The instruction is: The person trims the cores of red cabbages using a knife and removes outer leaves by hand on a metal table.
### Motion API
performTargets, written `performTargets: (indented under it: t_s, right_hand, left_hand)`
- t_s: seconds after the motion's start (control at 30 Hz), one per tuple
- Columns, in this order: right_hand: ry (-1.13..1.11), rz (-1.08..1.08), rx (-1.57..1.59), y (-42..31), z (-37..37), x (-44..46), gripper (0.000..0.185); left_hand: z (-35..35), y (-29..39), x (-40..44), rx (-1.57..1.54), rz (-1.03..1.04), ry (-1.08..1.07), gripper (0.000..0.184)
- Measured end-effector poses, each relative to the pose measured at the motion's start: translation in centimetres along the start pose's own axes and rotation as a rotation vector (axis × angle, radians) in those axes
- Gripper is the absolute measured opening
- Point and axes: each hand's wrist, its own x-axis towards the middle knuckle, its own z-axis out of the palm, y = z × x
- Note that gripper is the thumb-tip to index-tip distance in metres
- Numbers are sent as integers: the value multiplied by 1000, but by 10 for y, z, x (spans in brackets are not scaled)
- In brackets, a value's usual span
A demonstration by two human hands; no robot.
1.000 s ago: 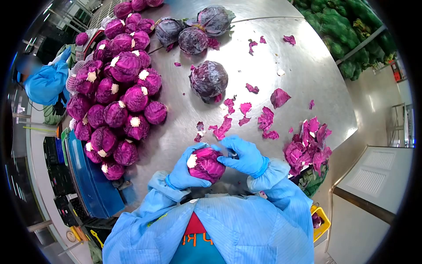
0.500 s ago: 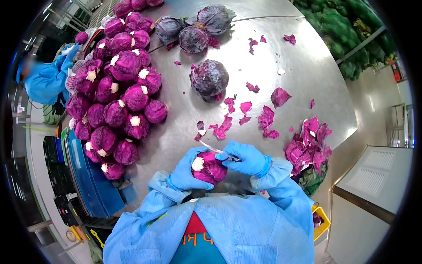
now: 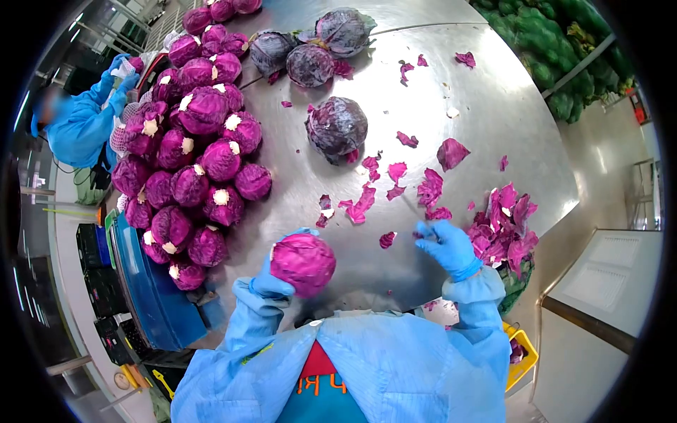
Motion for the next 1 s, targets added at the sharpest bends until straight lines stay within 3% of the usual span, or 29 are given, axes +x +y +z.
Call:
performTargets:
  t_s: [0.03,0.13,0.17,0.3,0.4,0.43,0.57,0.77,0.87,0.9,1.0]
  right_hand:
    - [132,-90,-58,-5,6,1,27]
    - [59,45,246,-30,34,9,32]
    - [-70,-2,305,-44,45,9,34]
    - [-346,-141,514,-90,79,14,35]
    - [-471,-31,417,-107,91,16,37]
    - [-392,-148,388,-97,102,18,35]
    - [-328,-59,389,-86,104,21,22]
    - [-273,-130,169,-66,95,19,19]
    - [-459,242,414,-73,75,9,21]
    - [-581,260,548,-72,64,5,19]
    - [-591,-88,638,-59,48,-1,16]
  left_hand:
    - [0,0,1,-119,36,-67,110]
    - [12,-8,1,-367,3,-35,109]
    - [19,-5,3,-383,26,-91,103]
    - [11,-23,-3,-393,-111,49,101]
    - [26,4,2,-245,-169,-67,111]
    - [46,21,9,-240,-153,-34,108]
    - [8,-11,3,-146,-149,-52,107]
    - [12,-22,4,-233,-244,-47,104]
    - [10,-28,-3,-474,-257,90,100]
    - [2,-34,-5,-502,-232,114,99]
    - [-7,-39,-6,-570,-119,211,100]
